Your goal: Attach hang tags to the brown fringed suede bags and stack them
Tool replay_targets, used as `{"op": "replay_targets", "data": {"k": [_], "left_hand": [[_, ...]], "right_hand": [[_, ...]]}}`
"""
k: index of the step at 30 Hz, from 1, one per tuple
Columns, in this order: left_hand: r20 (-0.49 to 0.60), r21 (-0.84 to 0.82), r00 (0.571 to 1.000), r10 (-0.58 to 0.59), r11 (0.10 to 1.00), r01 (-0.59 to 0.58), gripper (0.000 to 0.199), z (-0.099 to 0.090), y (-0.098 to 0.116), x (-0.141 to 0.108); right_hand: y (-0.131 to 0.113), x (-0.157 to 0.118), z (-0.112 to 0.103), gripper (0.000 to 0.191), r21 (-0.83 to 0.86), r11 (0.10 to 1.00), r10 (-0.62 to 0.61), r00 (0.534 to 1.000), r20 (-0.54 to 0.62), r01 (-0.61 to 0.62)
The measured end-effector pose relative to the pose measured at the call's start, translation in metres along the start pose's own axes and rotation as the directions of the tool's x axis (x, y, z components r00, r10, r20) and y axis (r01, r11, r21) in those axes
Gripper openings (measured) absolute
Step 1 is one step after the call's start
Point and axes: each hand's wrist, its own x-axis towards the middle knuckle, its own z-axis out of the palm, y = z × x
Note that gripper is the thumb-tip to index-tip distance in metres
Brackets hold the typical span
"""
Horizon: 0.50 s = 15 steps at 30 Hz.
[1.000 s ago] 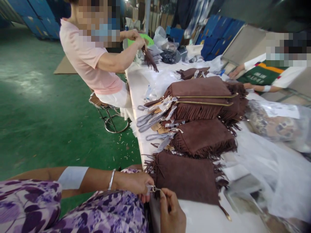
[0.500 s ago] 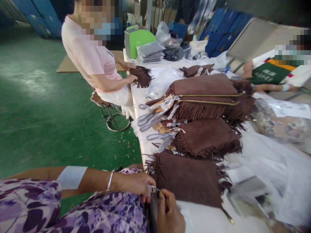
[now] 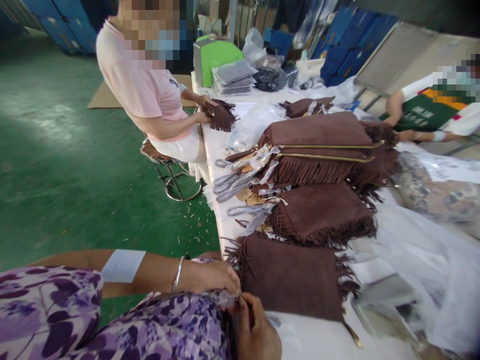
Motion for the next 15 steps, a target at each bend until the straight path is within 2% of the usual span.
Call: {"op": "replay_targets", "data": {"k": [4, 10, 15], "left_hand": [[-0.037, -0.038, 0.999, -0.019, 0.999, 0.017, 0.022, 0.002, -0.001, -0.001], [-0.034, -0.048, 0.999, 0.025, 0.998, -0.027, 0.023, 0.0, -0.005, -0.002], [-0.04, 0.015, 0.998, 0.039, 0.999, -0.039, 0.017, -0.001, -0.01, 0.003]], "right_hand": [[0.0, -0.002, 0.002, 0.038, -0.057, 0.998, -0.022, 0.998, -0.054, 0.019], [-0.001, -0.003, 0.009, 0.031, -0.225, 0.968, -0.14, 0.983, -0.116, 0.111], [-0.006, -0.003, 0.009, 0.028, -0.305, 0.947, -0.148, 0.98, -0.132, 0.102]]}}
